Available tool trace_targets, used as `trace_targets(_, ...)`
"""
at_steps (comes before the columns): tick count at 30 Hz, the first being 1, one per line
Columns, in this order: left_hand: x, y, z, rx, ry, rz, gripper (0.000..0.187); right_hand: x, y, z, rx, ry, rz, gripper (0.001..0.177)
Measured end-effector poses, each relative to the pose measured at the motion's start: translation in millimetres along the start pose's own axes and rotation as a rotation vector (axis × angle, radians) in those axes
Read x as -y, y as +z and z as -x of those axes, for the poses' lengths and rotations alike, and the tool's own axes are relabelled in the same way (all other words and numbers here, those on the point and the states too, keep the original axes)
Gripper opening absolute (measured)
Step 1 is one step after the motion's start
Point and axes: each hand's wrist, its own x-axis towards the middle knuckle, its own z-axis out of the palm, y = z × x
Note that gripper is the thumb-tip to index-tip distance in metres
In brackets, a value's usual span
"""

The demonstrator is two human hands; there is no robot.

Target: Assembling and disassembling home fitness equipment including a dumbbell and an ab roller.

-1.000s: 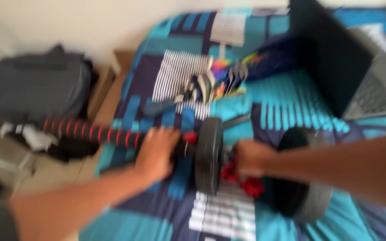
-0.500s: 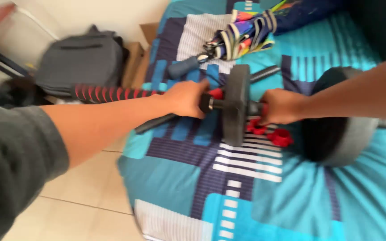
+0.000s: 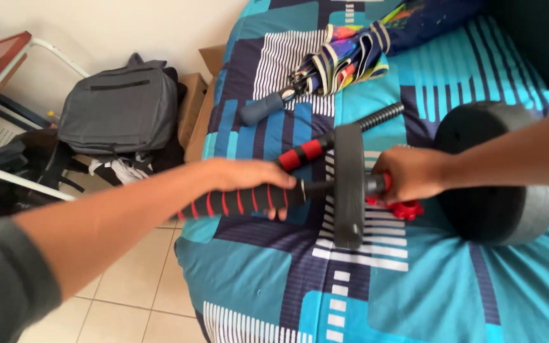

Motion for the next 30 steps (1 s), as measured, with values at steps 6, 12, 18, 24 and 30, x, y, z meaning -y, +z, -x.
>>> trace_targets(6,-20,67,34,-0.510,0.238,-0.428,0.060,14,-7,2,0.045,0.048,0.037,0.034)
trace_targets(12,16,46,23,-0.708,0.296,-0.424,0.056,18,-6,1,0.046,0.071,0.054,0.029)
trace_targets(18,11,19,40,-0.304,0.172,-0.127,0.056,22,-6,6,0.012,0.081,0.066,0.030)
trace_targets(24,43,43,94,-0.784,0.214,-0.632,0.063,25,-5,6,0.011,0.101,0.067,0.028)
trace_targets(30,39,26,99,-0.582,0.024,-0.274,0.054,26,-4,8,0.000,0.101,0.100,0.027)
